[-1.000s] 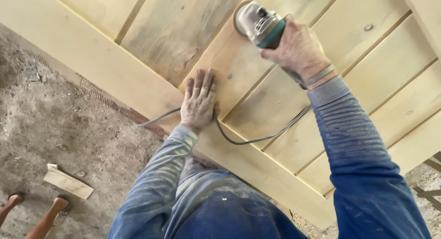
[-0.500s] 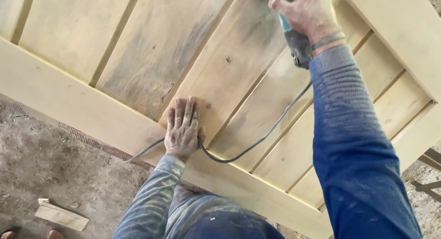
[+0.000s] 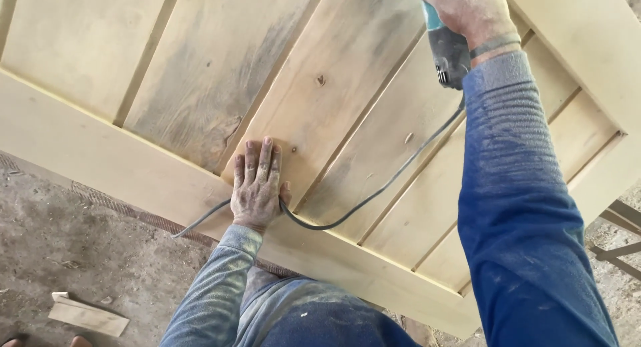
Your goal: Sanding a wooden door panel using a handheld electric sander.
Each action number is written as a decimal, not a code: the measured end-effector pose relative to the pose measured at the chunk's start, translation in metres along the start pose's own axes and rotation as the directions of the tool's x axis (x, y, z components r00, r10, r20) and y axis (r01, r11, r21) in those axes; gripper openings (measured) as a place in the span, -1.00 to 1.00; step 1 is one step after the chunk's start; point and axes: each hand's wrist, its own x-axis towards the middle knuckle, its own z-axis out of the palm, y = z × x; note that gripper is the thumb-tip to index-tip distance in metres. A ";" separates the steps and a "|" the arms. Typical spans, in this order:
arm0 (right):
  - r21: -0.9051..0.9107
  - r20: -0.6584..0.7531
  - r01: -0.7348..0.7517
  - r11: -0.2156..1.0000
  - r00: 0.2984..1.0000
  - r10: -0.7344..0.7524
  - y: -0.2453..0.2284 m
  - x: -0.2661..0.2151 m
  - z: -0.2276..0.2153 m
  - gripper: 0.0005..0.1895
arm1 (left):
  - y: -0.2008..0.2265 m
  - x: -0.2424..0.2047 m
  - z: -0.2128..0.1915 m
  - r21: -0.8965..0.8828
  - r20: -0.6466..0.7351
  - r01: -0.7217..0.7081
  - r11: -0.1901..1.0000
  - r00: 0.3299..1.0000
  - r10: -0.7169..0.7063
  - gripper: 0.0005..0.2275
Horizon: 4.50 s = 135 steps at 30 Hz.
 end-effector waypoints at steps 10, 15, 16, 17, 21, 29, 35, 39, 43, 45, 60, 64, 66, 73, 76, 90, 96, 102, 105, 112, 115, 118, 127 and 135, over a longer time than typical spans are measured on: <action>0.374 -0.052 -0.259 0.890 0.953 0.300 0.002 -0.062 -0.012 -0.37 | -0.001 -0.002 0.003 -0.002 0.015 -0.013 1.000 1.000 0.013 -0.27; 0.305 0.008 -0.280 0.910 0.957 0.291 -0.001 -0.084 0.011 -0.25 | -0.003 -0.004 0.006 -0.029 0.012 -0.014 0.999 1.000 0.015 -0.27; 0.261 0.022 -0.290 0.921 0.955 0.295 -0.008 -0.087 0.013 -0.20 | -0.004 -0.005 0.006 -0.047 -0.004 -0.014 0.999 1.000 0.014 -0.26; 0.215 0.037 -0.299 0.930 0.954 0.298 -0.013 -0.090 0.015 -0.15 | -0.005 -0.006 0.006 -0.065 -0.021 -0.014 0.998 1.000 0.012 -0.26; 0.247 0.088 -0.310 0.918 0.951 0.298 -0.051 -0.114 0.017 -0.13 | -0.007 -0.010 0.009 -0.115 -0.068 -0.015 0.993 0.998 0.007 -0.26; 0.151 0.409 -0.195 0.969 0.905 0.119 -0.151 -0.157 0.022 -0.06 | -0.011 -0.017 0.013 -0.108 -0.210 0.006 0.994 0.977 -0.028 -0.25; 0.065 0.453 -0.025 0.998 0.892 -0.007 -0.170 -0.145 0.025 0.01 | -0.008 -0.014 0.009 -0.143 -0.175 0.036 0.989 0.983 -0.061 -0.16; 0.024 0.451 -0.111 0.994 0.888 0.088 -0.119 -0.101 0.010 -0.07 | -0.004 -0.008 0.003 -0.110 -0.078 0.091 0.990 0.992 -0.100 -0.19; 0.054 0.094 -0.029 0.998 0.995 0.024 -0.030 -0.051 0.038 -0.09 | -0.003 -0.005 0.004 -0.077 -0.080 0.056 0.995 0.995 -0.062 -0.26; 0.024 0.055 -0.002 1.000 0.998 0.001 -0.017 -0.030 0.038 -0.11 | -0.003 -0.005 0.004 -0.083 -0.085 0.055 0.995 0.994 -0.062 -0.28; 0.161 0.203 -0.112 0.981 0.976 0.078 -0.123 -0.037 0.015 -0.12 | -0.006 -0.007 0.003 -0.118 -0.030 0.061 0.991 0.997 -0.065 -0.24; 0.107 0.312 0.029 0.994 0.948 -0.061 -0.156 -0.059 0.012 -0.13 | -0.004 -0.008 -0.001 -0.140 -0.070 0.046 0.989 0.996 -0.057 -0.23; 0.097 0.363 0.052 0.994 0.928 -0.084 -0.168 -0.069 0.010 -0.12 | -0.003 -0.007 -0.003 -0.154 -0.066 0.053 0.987 0.996 -0.064 -0.22; 0.096 0.456 0.030 0.995 0.887 -0.071 -0.150 -0.069 0.001 -0.21 | -0.004 -0.008 -0.001 -0.135 -0.030 0.069 0.988 0.997 -0.074 -0.25; 0.084 0.311 0.094 0.992 0.943 -0.116 -0.099 -0.046 0.010 -0.18 | -0.005 -0.007 0.001 -0.124 -0.044 0.059 0.991 0.997 -0.065 -0.25; 0.057 0.166 -0.269 0.961 0.952 0.257 -0.016 0.012 -0.009 -0.50 | -0.006 -0.009 0.009 -0.140 -0.058 0.054 0.989 0.996 -0.062 -0.27; 0.196 -0.058 0.089 0.977 0.995 -0.079 -0.066 -0.022 0.001 -0.45 | -0.008 -0.015 0.012 -0.153 -0.110 0.056 0.987 0.991 -0.073 -0.28; 0.316 0.125 -0.069 0.946 0.992 0.030 -0.125 -0.072 0.011 -0.30 | -0.011 -0.020 0.016 -0.197 -0.226 0.012 0.980 0.972 -0.058 -0.24; 0.295 0.232 -0.129 0.947 0.971 0.060 -0.159 -0.093 0.016 -0.20 | -0.014 -0.021 0.019 -0.200 -0.343 -0.002 0.980 0.937 -0.068 -0.27; 0.127 0.484 -0.035 0.991 0.875 -0.031 -0.209 -0.143 0.042 -0.04 | -0.014 -0.019 0.016 -0.318 -0.549 -0.005 0.948 0.816 -0.180 -0.31; 0.165 0.496 0.033 0.986 0.861 -0.112 -0.220 -0.160 0.042 -0.09 | -0.017 -0.025 0.011 -0.392 -0.544 -0.005 0.920 0.808 -0.228 -0.31; 0.183 0.506 0.025 0.983 0.854 -0.117 -0.210 -0.162 0.038 -0.11 | -0.019 -0.024 0.016 -0.338 -0.437 -0.039 0.940 0.891 -0.121 -0.31; 0.163 0.217 -0.034 0.986 0.976 -0.003 -0.103 -0.074 0.021 -0.18 | 0.019 0.035 -0.001 -0.093 0.067 -0.057 0.994 0.996 0.063 -0.25; 0.054 -0.048 0.094 0.994 0.995 -0.092 -0.041 0.006 0.024 -0.26 | 0.020 0.050 -0.002 -0.059 0.026 -0.128 0.990 0.991 0.130 -0.26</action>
